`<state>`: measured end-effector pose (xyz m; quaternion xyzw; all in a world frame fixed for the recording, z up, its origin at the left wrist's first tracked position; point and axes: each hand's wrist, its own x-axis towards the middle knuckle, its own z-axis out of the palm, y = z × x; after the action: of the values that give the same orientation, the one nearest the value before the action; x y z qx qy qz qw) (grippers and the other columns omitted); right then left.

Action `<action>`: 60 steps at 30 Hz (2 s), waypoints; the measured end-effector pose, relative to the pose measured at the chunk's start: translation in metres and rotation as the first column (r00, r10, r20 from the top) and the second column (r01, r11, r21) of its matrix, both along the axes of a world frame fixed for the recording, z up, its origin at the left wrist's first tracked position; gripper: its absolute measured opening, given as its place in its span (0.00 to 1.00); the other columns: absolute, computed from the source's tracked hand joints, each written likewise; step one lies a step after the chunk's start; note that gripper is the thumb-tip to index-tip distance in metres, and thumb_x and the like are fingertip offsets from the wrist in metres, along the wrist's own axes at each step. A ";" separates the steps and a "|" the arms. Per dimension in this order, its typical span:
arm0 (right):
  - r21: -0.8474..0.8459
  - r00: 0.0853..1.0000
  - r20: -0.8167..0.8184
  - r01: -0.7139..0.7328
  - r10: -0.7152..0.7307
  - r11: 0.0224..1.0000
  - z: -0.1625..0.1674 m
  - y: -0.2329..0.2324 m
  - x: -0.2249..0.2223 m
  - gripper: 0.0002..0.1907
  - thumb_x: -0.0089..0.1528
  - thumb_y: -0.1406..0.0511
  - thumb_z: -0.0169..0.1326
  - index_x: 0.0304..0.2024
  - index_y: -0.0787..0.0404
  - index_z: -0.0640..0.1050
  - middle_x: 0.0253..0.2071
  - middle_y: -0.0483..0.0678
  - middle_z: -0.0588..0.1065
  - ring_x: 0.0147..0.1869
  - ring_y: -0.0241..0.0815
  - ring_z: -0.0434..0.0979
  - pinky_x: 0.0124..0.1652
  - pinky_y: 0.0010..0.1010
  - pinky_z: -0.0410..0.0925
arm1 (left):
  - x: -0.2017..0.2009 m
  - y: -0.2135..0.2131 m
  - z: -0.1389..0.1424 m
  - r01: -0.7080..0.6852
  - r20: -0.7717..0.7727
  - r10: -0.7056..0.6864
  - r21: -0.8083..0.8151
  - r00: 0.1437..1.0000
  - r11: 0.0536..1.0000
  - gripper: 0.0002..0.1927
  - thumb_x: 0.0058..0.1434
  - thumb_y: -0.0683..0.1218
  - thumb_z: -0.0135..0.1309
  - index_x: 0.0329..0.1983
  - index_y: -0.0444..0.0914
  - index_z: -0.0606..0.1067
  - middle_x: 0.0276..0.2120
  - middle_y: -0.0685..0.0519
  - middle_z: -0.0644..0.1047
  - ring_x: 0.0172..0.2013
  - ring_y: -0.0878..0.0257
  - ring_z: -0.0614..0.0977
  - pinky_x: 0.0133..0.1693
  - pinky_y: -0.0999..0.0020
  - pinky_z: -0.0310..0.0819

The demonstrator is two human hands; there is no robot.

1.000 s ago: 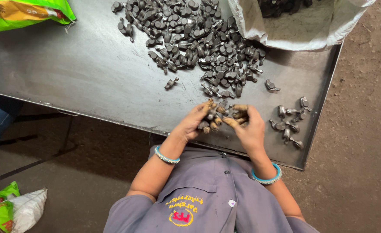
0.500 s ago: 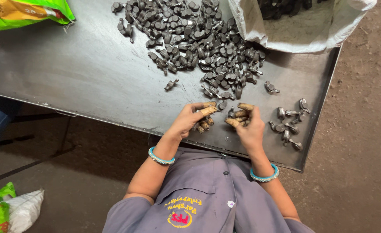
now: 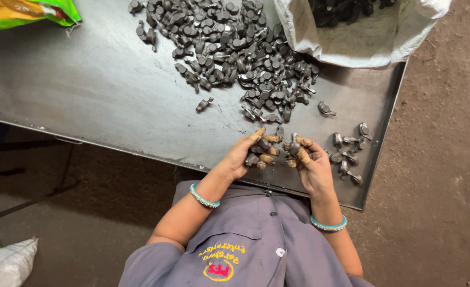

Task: The person stands at a metal table covered with small dark cast metal parts, picks up pieces by hand, turns and looks over each one, and sets accepted pieces aside or tosses them into a nearby sack while moving rejected pieces to the side of the table.

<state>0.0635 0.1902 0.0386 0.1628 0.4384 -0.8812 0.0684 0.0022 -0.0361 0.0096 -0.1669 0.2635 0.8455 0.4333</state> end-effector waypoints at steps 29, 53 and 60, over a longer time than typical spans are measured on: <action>-0.275 0.995 0.094 0.006 0.020 0.962 -0.025 0.039 -0.026 0.17 0.67 0.68 0.57 0.57 0.69 0.75 0.43 0.54 0.80 0.39 0.40 0.80 0.33 0.27 0.73 | -0.006 -0.023 0.012 -0.151 -0.022 0.150 -0.024 0.988 0.988 0.27 0.72 0.59 0.44 0.57 0.33 0.76 0.36 0.45 0.81 0.28 0.63 0.83 0.22 0.75 0.73; 0.955 0.890 -0.212 0.101 0.403 0.280 0.056 -0.043 -0.108 0.19 0.53 0.72 0.66 0.47 0.58 0.83 0.46 0.47 0.81 0.49 0.46 0.77 0.51 0.35 0.70 | -0.103 -0.067 0.086 -0.774 -0.801 -0.576 -0.466 0.162 0.429 0.30 0.48 0.47 0.73 0.56 0.50 0.81 0.64 0.52 0.74 0.63 0.49 0.72 0.66 0.52 0.66; 0.959 0.827 -0.203 0.275 0.525 -0.062 0.056 -0.075 -0.084 0.19 0.51 0.75 0.63 0.45 0.60 0.81 0.43 0.48 0.80 0.51 0.52 0.74 0.51 0.41 0.67 | -0.089 -0.115 0.081 -0.621 -0.460 -0.740 -0.781 0.491 0.074 0.71 0.23 0.41 0.78 0.76 0.57 0.58 0.75 0.41 0.51 0.55 0.36 0.67 0.58 0.49 0.71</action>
<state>-0.0209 0.1148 0.0950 -0.1365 0.9459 -0.2735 -0.1084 -0.0864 -0.1511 0.0902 0.0554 0.9408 0.3326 0.0333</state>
